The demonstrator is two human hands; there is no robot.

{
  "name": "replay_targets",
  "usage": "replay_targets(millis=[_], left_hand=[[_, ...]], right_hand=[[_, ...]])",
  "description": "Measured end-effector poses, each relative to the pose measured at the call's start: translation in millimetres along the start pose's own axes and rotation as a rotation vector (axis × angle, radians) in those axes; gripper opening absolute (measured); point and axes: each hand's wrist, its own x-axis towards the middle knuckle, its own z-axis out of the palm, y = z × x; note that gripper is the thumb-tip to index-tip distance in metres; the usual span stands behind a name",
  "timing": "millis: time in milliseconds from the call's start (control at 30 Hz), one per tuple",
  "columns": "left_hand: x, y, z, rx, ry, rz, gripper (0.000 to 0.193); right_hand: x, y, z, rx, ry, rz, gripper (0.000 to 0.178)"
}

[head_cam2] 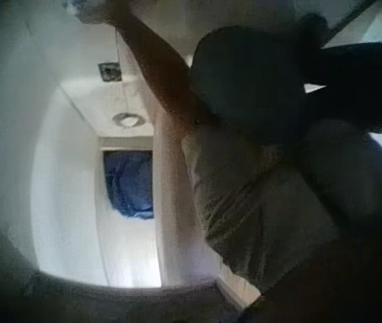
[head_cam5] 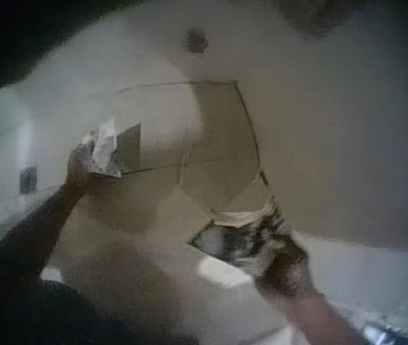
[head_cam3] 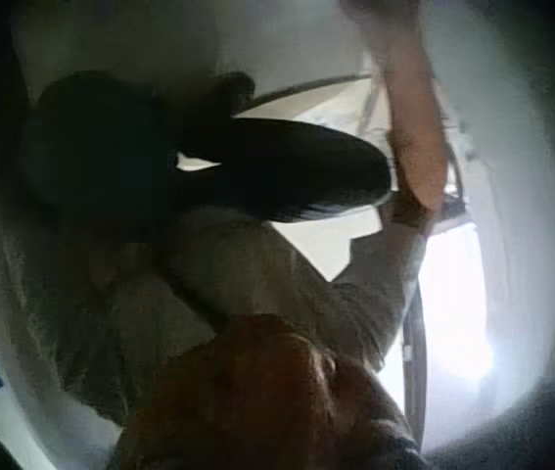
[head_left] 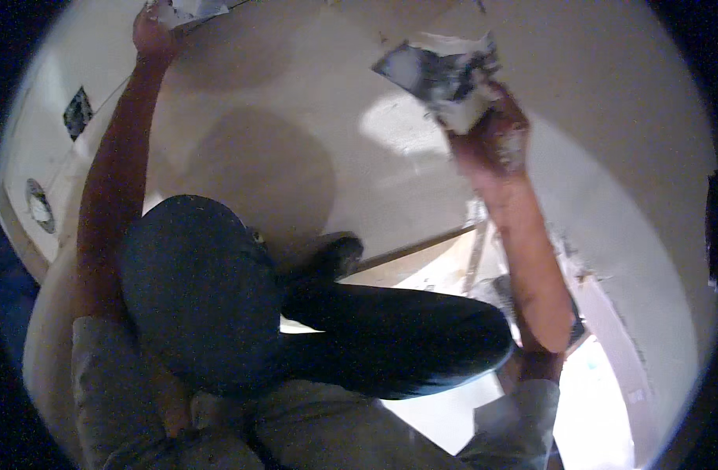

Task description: The person scrapes and loads plaster onto putty knives, then applies and spreads the plaster along the walls, corners, and seams using the knives.

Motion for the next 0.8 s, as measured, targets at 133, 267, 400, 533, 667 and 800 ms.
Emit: replay_targets(millis=[133,267,400,533,667,800], left_hand=[[-23.2,-16.2,34.7,-0.021,0.046,-0.081,0.059],[-37.5,-40.8,69.1,-0.05,0.077,-0.153,0.051],[-37.8,-42.1,66.2,-0.402,0.141,-0.079,0.043],[-21.8,-11.1,43.2,-0.439,0.243,-0.197,0.037],[6.4,18.0,18.0,-1.307,0.119,-0.623,0.033],[21.7,39.8,-8.8,-1.539,0.104,-0.573,0.029]], right_hand=[[30.2,24.3,4.5,-0.19,0.046,-0.013,0.037],[35.7,19.2,-12.8,-0.398,0.019,0.058,0.035],[0.4,8.8,-48.3,-0.473,0.07,0.204,0.043],[-37.1,26.2,-80.7,-0.355,0.223,0.296,0.048],[-46.8,33.4,-85.5,-0.374,0.186,0.292,0.042],[-69.8,12.8,-88.1,-0.36,0.102,0.265,0.038]])
